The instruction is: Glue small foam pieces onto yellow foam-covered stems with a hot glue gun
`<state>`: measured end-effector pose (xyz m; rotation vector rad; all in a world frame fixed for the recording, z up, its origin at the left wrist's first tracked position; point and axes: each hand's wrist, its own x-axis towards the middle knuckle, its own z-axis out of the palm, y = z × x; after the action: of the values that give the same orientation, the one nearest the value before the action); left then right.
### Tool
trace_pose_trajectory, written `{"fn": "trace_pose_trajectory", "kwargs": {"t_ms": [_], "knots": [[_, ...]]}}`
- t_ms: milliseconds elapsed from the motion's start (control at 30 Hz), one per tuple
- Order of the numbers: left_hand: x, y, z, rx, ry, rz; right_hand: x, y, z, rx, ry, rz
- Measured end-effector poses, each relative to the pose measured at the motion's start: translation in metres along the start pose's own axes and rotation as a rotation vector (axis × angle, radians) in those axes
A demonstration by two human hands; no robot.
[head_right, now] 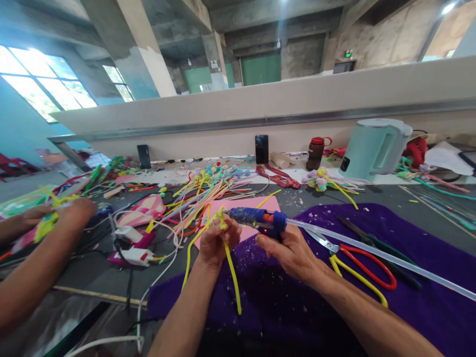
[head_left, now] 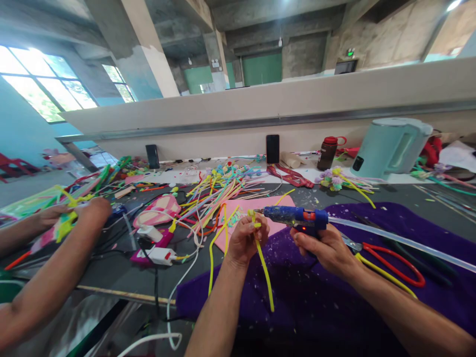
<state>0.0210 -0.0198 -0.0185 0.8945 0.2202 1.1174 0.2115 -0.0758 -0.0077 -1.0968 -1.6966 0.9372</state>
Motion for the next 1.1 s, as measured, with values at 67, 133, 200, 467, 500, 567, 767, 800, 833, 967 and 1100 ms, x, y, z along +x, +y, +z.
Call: {"fn": "trace_pose_trajectory", "kwargs": {"t_ms": [67, 133, 200, 467, 500, 567, 767, 800, 833, 967, 1100], "knots": [[0.000, 0.000, 0.000, 0.003, -0.001, -0.001, 0.000, -0.001, -0.001, -0.025, 0.001, -0.002], [0.000, 0.000, 0.000, 0.009, 0.011, -0.005, 0.000, -0.004, -0.002, -0.054, -0.003, -0.007], [0.000, 0.000, 0.000, 0.015, 0.028, -0.009, -0.001, -0.007, -0.002, -0.077, -0.007, -0.012], [0.001, 0.000, 0.001, 0.039, 0.023, 0.014, 0.001, -0.009, -0.002, -0.115, -0.005, -0.017], [0.001, 0.000, 0.001, 0.041, 0.024, 0.012, 0.001, -0.009, -0.002, -0.114, -0.006, -0.018], [0.000, 0.000, 0.000, 0.044, 0.033, -0.001, 0.001, -0.009, -0.003, -0.106, -0.010, -0.015], [0.000, 0.000, 0.001, 0.053, 0.050, 0.001, 0.000, -0.012, -0.004, -0.111, -0.021, -0.018], [0.000, 0.000, 0.002, 0.052, 0.055, 0.001, -0.001, -0.013, -0.004, -0.113, -0.024, -0.020], [0.000, 0.001, 0.002, 0.049, 0.061, -0.002, -0.001, -0.013, -0.004, -0.114, -0.024, -0.022], [0.000, 0.001, 0.001, 0.042, 0.088, -0.031, 0.000, -0.013, -0.003, -0.110, -0.020, -0.035], [-0.001, 0.000, -0.001, 0.034, 0.097, -0.019, 0.000, -0.010, -0.003, -0.134, -0.017, -0.064]]}}
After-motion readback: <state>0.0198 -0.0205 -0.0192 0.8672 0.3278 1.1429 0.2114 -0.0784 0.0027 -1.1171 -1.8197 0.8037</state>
